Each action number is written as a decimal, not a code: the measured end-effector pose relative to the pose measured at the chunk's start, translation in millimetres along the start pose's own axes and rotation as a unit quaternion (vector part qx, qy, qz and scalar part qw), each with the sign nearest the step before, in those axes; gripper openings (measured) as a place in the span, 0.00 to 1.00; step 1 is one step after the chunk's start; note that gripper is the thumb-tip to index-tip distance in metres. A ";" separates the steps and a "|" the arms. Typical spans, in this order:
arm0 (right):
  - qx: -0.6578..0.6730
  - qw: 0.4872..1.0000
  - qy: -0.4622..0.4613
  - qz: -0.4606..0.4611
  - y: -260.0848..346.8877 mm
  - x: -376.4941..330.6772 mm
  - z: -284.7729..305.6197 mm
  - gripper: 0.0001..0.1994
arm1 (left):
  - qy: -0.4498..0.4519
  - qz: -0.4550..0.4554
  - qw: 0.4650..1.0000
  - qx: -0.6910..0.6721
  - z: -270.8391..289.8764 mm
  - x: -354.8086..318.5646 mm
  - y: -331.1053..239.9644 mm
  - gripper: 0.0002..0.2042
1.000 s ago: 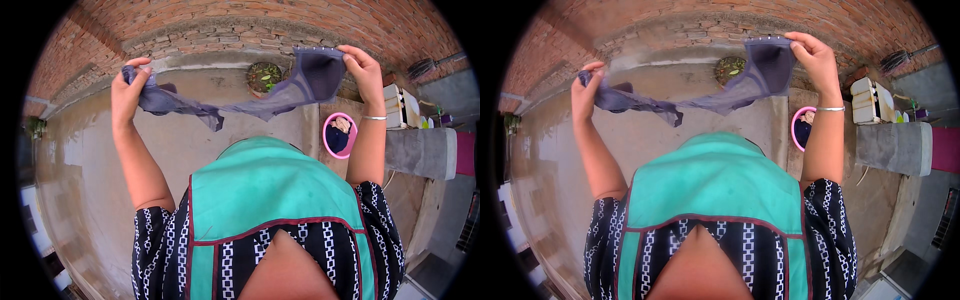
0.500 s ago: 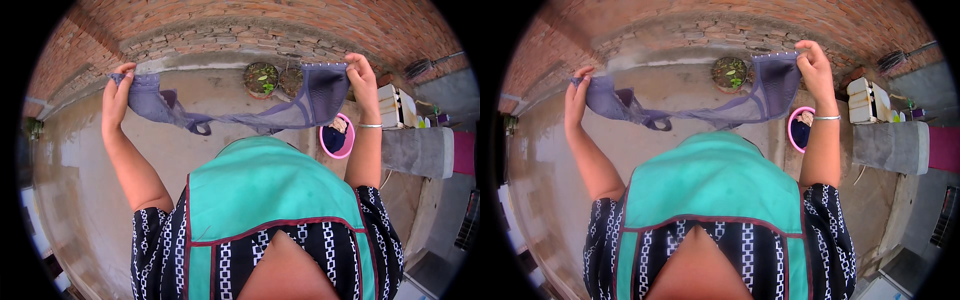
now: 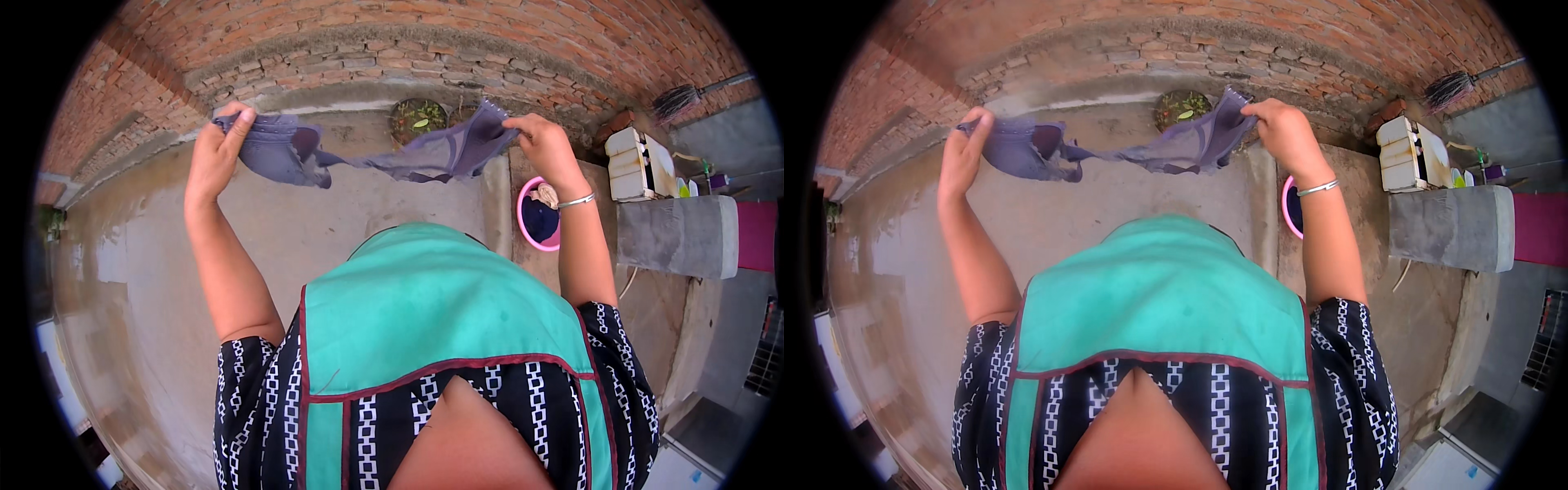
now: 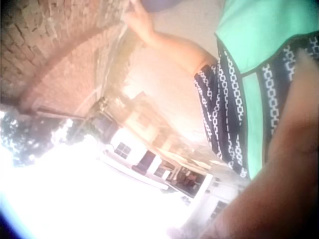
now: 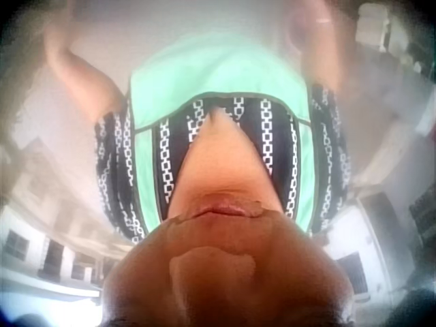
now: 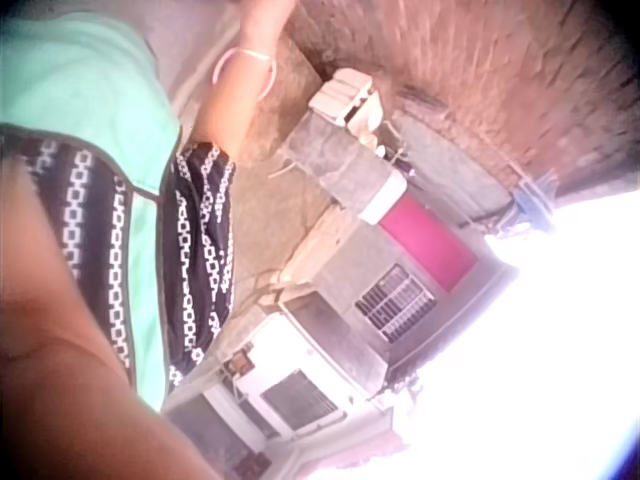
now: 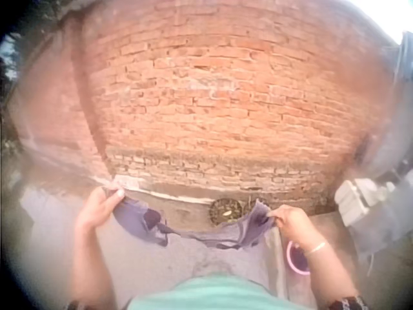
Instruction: The person hangs several wet garments on a clothesline using hangers. They place a grey top, a beige top, a dark blue top, and a black garment onto hangers and hang them on a line against a brick wall. Later, they wash additional clothes in a metal basin and place them into a white container.
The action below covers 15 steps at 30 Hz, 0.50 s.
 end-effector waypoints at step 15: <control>0.345 0.937 0.014 -0.059 7.0 102.9 37.4 0.11 | -0.019 0.022 0.999 -0.036 15.5 -27.5 46.2 0.12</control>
Point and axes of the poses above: each hand's wrist, its own x-axis towards the middle knuckle, its own z-axis out of the back of the hand, y = z × x, the point moved 2 cm from there along x, towards the middle knuckle, and after that the axes turned 14 degrees about y, right-handed, at the moved point
